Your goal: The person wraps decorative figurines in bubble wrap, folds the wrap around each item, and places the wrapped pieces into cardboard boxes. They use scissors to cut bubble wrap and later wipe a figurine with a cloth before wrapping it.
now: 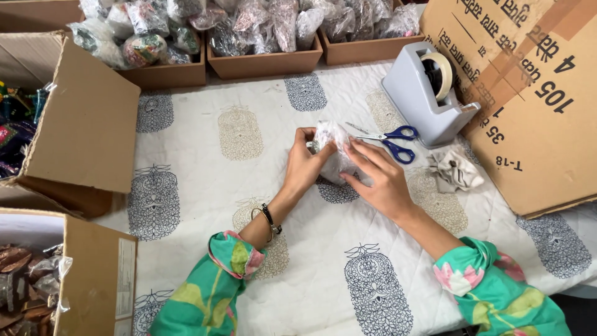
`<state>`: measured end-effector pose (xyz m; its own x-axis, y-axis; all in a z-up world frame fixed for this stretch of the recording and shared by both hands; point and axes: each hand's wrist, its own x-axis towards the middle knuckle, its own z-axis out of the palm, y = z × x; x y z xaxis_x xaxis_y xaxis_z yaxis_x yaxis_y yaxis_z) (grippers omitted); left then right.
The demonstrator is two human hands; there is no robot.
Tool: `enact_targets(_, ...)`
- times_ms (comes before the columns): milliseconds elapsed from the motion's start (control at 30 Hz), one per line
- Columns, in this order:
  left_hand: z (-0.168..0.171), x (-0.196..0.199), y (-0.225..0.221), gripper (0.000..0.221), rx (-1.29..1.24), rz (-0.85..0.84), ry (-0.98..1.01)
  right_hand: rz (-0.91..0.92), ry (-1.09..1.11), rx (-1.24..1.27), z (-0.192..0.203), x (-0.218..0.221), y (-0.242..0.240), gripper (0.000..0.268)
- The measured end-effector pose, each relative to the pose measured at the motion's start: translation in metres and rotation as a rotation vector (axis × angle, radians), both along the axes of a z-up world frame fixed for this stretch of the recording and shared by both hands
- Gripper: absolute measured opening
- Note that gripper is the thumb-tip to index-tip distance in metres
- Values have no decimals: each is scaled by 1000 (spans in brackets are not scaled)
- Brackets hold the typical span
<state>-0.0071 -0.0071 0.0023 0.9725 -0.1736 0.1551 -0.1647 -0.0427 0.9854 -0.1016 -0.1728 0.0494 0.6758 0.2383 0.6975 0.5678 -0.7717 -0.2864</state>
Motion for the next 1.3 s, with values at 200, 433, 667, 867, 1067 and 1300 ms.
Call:
enact_targets(200, -10, -1, -5, 58, -133, -9, 137, -14, 67, -123, -9, 4, 2, 44)
enact_targets(433, 9, 0, 1, 60, -217, -145, 378, -65, -53, -275, -6, 4, 3, 46)
enact_targets(667, -10, 4, 0, 78, -135, -222, 128, -48, -74, -295, -17, -1, 1, 29)
enact_targets(867, -5, 5, 6, 84, -201, -172, 186, 31, -62, -15, -21, -6, 2, 20)
enact_targets(1067, 3, 0, 6, 83, -171, -244, 208, 30, 318, 782, -27, 18, -26, 42)
enact_targets(1300, -1, -10, -2, 70, -250, -347, 121, 163, 623, 930, -50, 26, -27, 69)
